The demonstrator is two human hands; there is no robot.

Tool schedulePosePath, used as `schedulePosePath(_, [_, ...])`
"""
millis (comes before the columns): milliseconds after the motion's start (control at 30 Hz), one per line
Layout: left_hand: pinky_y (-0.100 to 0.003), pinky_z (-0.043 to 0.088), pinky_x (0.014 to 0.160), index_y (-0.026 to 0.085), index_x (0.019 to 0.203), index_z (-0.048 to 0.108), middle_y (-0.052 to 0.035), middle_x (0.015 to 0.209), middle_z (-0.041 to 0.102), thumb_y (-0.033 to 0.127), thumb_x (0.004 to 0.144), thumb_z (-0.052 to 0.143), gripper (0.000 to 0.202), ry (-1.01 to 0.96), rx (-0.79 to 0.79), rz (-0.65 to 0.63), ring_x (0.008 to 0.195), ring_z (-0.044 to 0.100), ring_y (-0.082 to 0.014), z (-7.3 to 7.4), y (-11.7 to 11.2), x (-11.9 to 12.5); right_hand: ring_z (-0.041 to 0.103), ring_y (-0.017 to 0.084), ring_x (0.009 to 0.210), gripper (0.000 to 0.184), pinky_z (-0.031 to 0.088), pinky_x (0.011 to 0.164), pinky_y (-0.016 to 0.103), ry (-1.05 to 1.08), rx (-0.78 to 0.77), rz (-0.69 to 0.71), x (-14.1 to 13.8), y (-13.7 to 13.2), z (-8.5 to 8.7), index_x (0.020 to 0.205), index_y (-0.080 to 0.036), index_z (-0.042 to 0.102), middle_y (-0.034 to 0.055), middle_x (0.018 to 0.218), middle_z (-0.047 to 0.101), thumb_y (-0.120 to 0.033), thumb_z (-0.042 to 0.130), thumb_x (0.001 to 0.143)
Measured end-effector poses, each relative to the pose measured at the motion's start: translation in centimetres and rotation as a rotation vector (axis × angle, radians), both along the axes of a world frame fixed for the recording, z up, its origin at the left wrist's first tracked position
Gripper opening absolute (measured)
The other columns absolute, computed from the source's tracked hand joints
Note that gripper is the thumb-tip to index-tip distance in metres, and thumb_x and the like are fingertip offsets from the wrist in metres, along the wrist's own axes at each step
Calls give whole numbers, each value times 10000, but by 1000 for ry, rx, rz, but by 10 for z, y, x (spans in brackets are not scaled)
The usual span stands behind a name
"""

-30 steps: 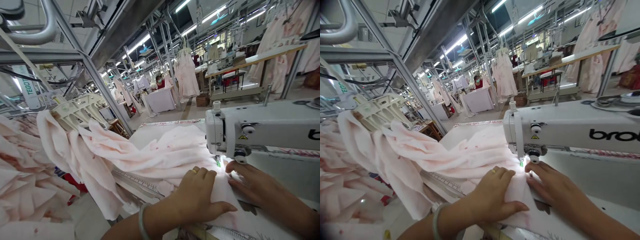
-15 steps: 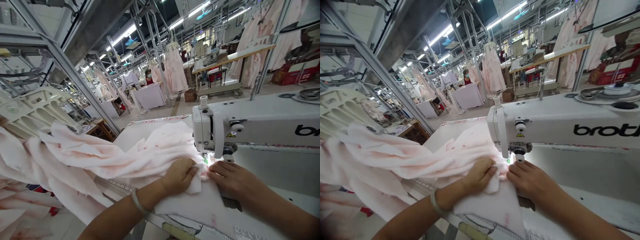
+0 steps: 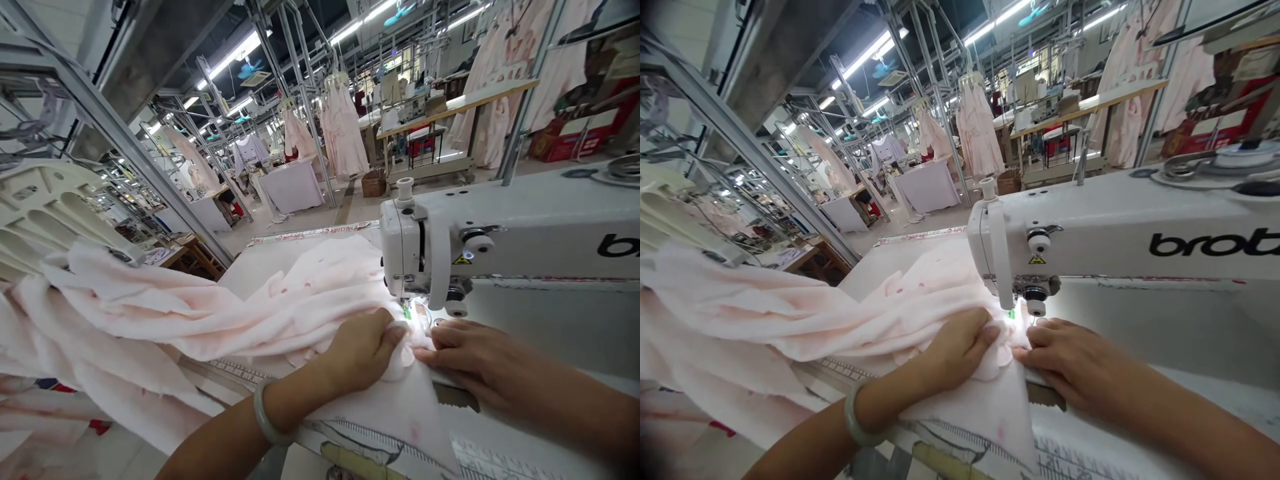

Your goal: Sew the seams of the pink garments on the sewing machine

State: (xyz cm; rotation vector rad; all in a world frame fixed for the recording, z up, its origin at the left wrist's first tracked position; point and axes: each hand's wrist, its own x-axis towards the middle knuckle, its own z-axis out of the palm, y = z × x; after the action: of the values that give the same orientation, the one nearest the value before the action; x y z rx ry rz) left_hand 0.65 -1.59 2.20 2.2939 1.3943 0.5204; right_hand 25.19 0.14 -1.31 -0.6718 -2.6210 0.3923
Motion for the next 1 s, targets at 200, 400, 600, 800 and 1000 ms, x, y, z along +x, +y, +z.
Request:
schedulePosePath(200, [-379,481,738,210,910,568,-93,943,691,359,906,700,199,191,97,54,877,652,-282,-13,-2,9,644,213,852,298,473,788,321,17,-21,0,3,-1,-6,1108,-299,757,37,884,678,-212,475,1074])
schedulePosePath(400, [-354,503,737,198,808,617,-69,898,657,114,844,578,99,300,328,-179,813,618,-227,-9,-1,9,594,224,831,292,401,769,354,-6,-61,11,3,-3,-7,1089,-266,738,35,852,657,-222,449,1090])
schedulePosePath(600, [-417,546,816,150,968,676,-89,987,673,181,881,609,114,369,434,-316,903,594,-267,-18,-4,8,563,230,839,285,372,765,372,-61,-106,4,4,-4,-7,893,-216,658,42,854,633,-237,451,1087])
schedulePosePath(800, [-399,536,763,149,1008,664,-79,981,668,164,939,614,87,452,486,-316,881,586,-263,-25,-7,6,576,221,809,290,396,741,367,-38,-70,11,2,-4,-2,907,-226,682,36,834,641,-223,450,1080])
schedulePosePath(1000, [-404,527,880,120,1149,658,-100,1069,693,131,1025,515,189,459,664,-373,1000,629,-255,-30,-8,3,648,212,796,306,483,748,374,64,100,-37,2,-3,-4,961,-223,706,45,898,703,-237,430,1091])
